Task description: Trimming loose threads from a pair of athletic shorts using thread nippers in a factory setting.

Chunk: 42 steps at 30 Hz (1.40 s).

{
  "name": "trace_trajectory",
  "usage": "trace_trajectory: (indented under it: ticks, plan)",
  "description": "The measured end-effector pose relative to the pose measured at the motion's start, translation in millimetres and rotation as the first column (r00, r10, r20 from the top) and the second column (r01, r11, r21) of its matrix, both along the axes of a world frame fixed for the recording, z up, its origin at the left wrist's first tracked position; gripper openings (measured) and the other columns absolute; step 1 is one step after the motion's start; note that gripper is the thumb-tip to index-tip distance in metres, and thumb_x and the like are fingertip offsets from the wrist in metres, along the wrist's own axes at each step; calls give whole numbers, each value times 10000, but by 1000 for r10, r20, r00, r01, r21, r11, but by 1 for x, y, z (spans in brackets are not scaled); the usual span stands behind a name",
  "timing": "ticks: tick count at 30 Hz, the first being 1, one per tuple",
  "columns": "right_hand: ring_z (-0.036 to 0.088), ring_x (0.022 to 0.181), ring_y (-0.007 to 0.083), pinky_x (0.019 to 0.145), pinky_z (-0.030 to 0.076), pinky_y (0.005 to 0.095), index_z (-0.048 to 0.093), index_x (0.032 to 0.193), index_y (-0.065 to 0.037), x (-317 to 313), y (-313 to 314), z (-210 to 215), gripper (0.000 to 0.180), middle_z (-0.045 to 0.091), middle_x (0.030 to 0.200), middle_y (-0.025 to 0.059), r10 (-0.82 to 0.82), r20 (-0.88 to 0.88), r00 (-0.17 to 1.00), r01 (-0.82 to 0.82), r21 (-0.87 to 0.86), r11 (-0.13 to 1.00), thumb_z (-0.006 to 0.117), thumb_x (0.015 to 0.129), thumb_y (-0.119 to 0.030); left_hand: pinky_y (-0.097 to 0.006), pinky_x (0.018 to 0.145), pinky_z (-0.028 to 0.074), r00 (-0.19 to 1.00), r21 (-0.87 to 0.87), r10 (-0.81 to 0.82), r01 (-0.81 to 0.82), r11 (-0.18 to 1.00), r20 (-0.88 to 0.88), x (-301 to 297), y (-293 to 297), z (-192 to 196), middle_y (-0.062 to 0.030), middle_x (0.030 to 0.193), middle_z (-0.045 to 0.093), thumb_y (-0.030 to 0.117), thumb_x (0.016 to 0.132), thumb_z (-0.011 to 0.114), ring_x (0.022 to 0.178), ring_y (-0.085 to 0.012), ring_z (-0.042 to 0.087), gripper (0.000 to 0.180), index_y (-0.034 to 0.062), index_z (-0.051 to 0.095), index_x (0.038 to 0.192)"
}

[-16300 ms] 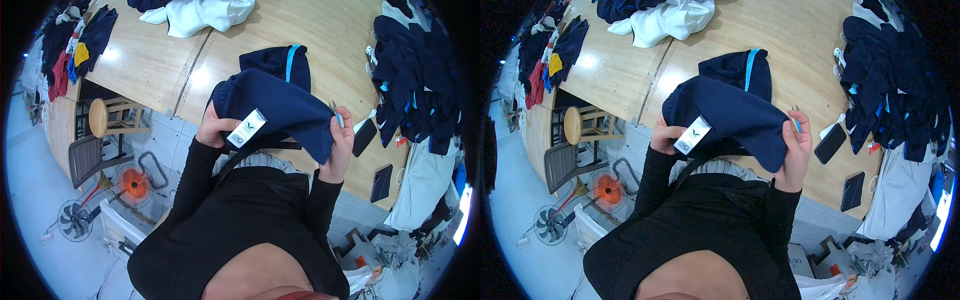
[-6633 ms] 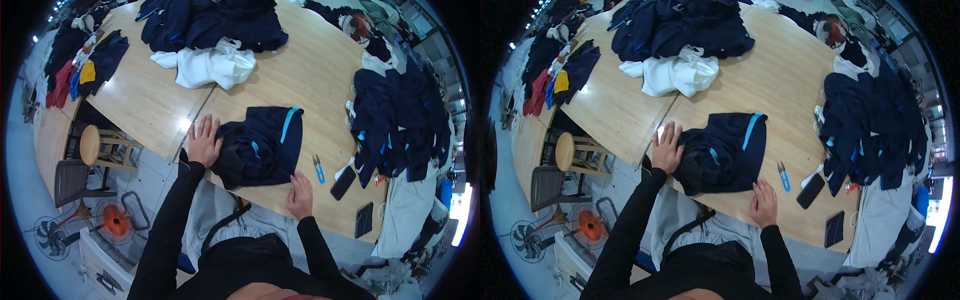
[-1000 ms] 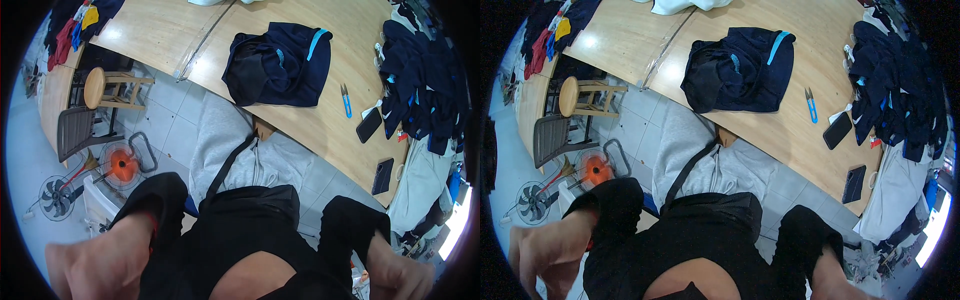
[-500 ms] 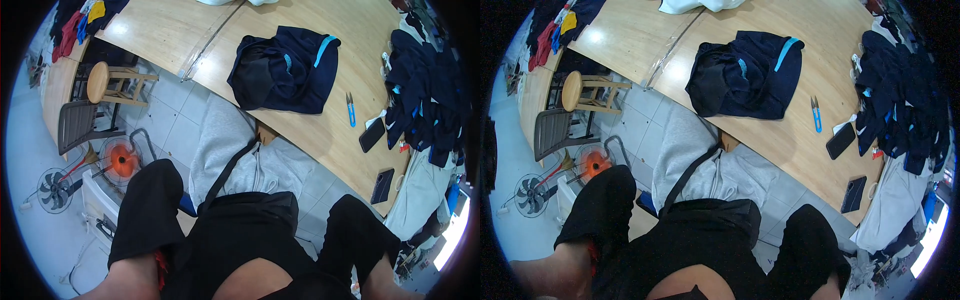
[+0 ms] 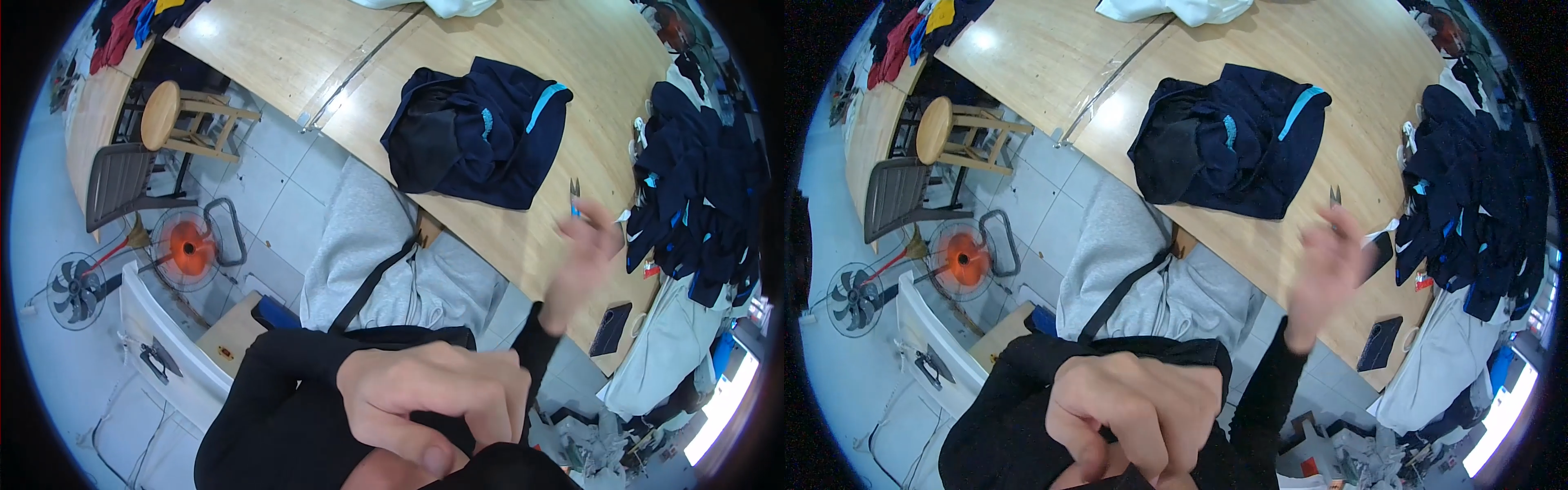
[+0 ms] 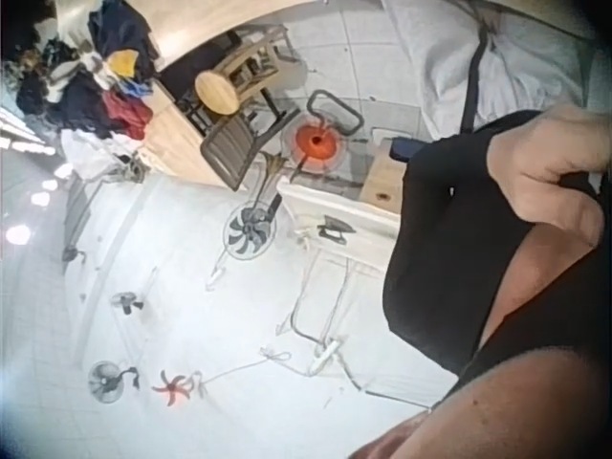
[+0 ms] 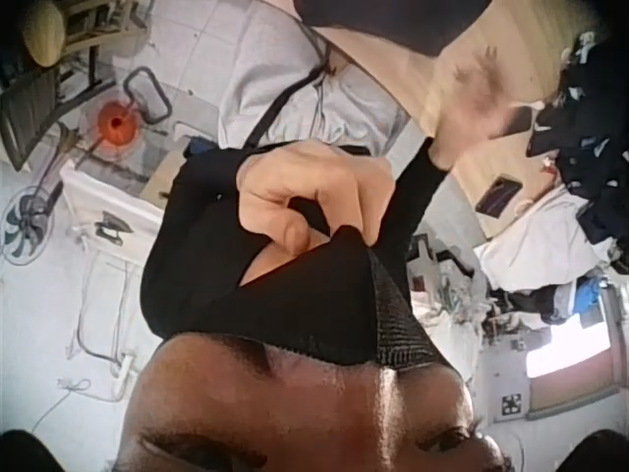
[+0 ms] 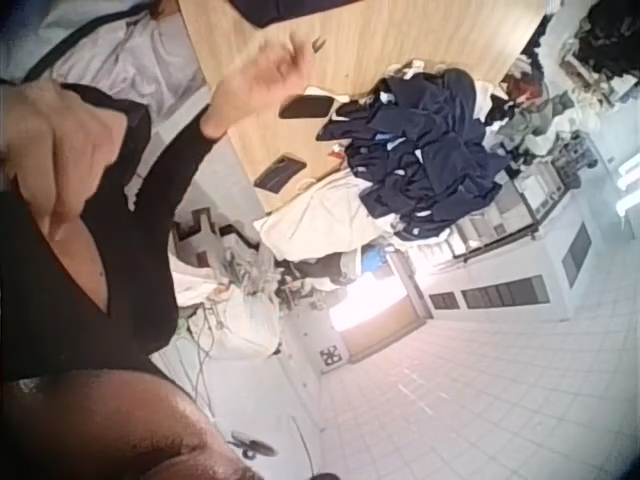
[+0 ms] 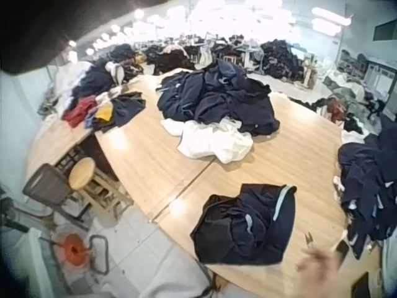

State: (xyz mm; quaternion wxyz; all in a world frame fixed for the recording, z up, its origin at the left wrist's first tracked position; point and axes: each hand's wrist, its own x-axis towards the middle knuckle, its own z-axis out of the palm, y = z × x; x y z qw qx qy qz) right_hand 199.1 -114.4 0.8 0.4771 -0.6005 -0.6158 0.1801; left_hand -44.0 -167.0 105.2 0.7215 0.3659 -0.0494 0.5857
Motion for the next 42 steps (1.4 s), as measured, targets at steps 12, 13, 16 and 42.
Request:
trace_trajectory:
  ticks: [12,13,16,42]
  plan:
    - [483,1508,442,1270,311,593,701,1410,-72,-38,-8,-147,442,581,1555,260,-4,557,831,65,-90,994,726,1015,-270,-395,744,445,951,66,283,-277,959,-126,5,23,-18,-115,915,765,241,1118,641,752,-247,709,237,46,698,995]
    - [487,1505,442,1270,311,593,698,1414,-70,-36,-10,-148,448,582,1554,262,-6,548,836,69,-94,993,725,1016,-275,-410,808,518,903,175,277,-230,957,-327,-12,35,-36,-154,1006,773,183,1105,628,916,-288,754,168,28,683,1073]
    - [493,1503,443,1272,314,598,699,1415,-75,-36,-12,-144,440,583,1557,268,3,565,825,65,-99,993,719,1016,-261,-524,1211,436,35,486,516,-284,826,-856,-40,53,-112,-208,1518,640,285,1031,732,1426,-439,586,482,39,657,1438]
    - [474,1530,452,1290,300,630,672,1401,-19,-37,-9,-143,427,564,1567,279,-22,574,818,98,-101,990,702,1009,-185,-675,1289,187,-501,647,551,-23,762,-667,-96,67,-271,-218,1833,122,583,795,915,1657,-543,87,1244,175,260,1770]
